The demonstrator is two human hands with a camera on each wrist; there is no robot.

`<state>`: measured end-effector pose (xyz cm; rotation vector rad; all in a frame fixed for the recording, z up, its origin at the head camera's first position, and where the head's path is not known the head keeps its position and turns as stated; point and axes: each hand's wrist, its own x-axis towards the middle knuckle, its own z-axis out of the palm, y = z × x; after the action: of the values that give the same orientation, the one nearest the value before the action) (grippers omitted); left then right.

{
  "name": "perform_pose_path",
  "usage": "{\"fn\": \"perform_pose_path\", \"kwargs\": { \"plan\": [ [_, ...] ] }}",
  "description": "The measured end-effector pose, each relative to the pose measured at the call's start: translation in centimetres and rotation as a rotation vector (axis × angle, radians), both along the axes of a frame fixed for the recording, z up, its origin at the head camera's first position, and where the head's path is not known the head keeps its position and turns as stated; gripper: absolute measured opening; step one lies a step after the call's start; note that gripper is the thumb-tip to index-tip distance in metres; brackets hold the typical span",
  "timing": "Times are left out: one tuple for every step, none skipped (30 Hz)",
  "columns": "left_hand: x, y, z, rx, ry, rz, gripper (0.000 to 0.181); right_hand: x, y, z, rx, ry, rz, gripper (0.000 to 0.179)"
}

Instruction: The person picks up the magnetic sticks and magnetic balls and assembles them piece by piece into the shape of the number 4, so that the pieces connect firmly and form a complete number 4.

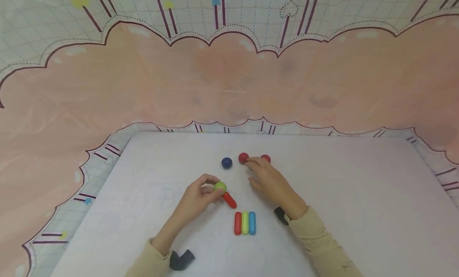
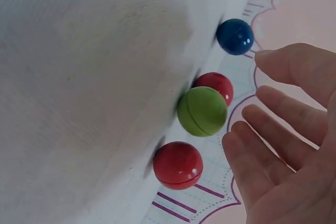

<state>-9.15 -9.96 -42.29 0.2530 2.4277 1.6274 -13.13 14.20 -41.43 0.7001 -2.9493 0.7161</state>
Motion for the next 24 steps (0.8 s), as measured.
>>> {"fn": "perform_pose_path", "kwargs": {
  "plan": [
    [0.0,0.0,0.0,0.001,-0.001,0.002,0.033,-0.1,0.0,-0.1,0.004,0.001,-0.001,0.052],
    [0.0,0.0,0.0,0.001,-0.001,0.003,0.033,-0.1,0.0,-0.1,0.009,0.003,-0.001,0.052],
    [0.0,0.0,0.0,0.0,0.002,0.005,0.033,-0.2,0.0,-0.2,0.013,0.001,-0.004,0.052],
    [-0.1,0.0,0.0,0.0,0.005,0.005,0.033,-0.2,0.0,-0.2,0.014,0.0,-0.005,0.051],
    [-0.1,0.0,0.0,-0.001,0.007,0.005,0.033,-0.3,0.0,-0.3,0.017,-0.001,-0.007,0.051],
    [-0.1,0.0,0.0,-0.003,0.011,0.005,0.032,-0.4,0.0,-0.4,0.015,-0.003,-0.007,0.051],
    [-0.1,0.0,0.0,-0.004,0.014,0.003,0.032,-0.4,0.0,-0.4,0.013,-0.003,-0.008,0.051],
    [-0.1,0.0,0.0,-0.004,0.023,-0.001,0.032,-0.5,0.0,-0.4,0.011,-0.006,-0.008,0.05],
    [-0.1,-0.1,0.0,-0.003,0.033,-0.005,0.033,-0.5,0.0,-0.5,0.012,-0.006,-0.008,0.05],
    [-0.2,-0.1,-0.1,-0.005,0.043,-0.01,0.034,-0.6,0.1,-0.5,0.011,-0.003,-0.006,0.05],
    [-0.2,-0.2,-0.1,-0.008,0.054,-0.014,0.035,-0.6,0.1,-0.5,0.01,-0.001,-0.003,0.049],
    [-0.3,-0.3,-0.2,-0.013,0.066,-0.018,0.036,-0.6,0.1,-0.5,0.009,0.002,-0.001,0.049],
    [-0.3,-0.3,-0.2,-0.018,0.075,-0.021,0.036,-0.7,0.1,-0.5,0.011,0.007,0.002,0.048],
    [-0.3,-0.4,-0.3,-0.025,0.083,-0.023,0.037,-0.8,0.2,-0.5,0.013,0.011,0.005,0.048],
    [-0.4,-0.5,-0.3,-0.032,0.085,-0.024,0.037,-0.8,0.2,-0.6,0.013,0.016,0.009,0.047],
    [-0.4,-0.5,-0.3,-0.039,0.086,-0.025,0.036,-0.9,0.2,-0.6,0.011,0.022,0.014,0.046],
    [-0.4,-0.6,-0.3,-0.042,0.084,-0.026,0.036,-1.0,0.2,-0.6,0.009,0.026,0.017,0.045],
    [-0.4,-0.6,-0.3,-0.046,0.083,-0.027,0.035,-1.1,0.2,-0.6,0.008,0.028,0.02,0.044],
    [-0.4,-0.7,-0.3,-0.048,0.079,-0.028,0.035,-1.1,0.3,-0.6,0.007,0.029,0.021,0.042],
    [-0.5,-0.8,-0.3,-0.049,0.076,-0.03,0.034,-1.2,0.3,-0.6,0.004,0.025,0.021,0.041],
    [-0.5,-0.8,-0.3,-0.049,0.073,-0.03,0.033,-1.3,0.2,-0.6,0.003,0.019,0.018,0.04],
    [-0.5,-0.9,-0.3,-0.047,0.067,-0.031,0.033,-1.4,0.2,-0.6,0.001,0.01,0.015,0.04],
    [-0.5,-1.0,-0.3,-0.046,0.061,-0.03,0.032,-1.4,0.1,-0.6,-0.002,0.0,0.012,0.039],
    [-0.5,-1.1,-0.3,-0.045,0.053,-0.029,0.031,-1.5,0.1,-0.6,-0.002,-0.01,0.01,0.039]
  ]
}}
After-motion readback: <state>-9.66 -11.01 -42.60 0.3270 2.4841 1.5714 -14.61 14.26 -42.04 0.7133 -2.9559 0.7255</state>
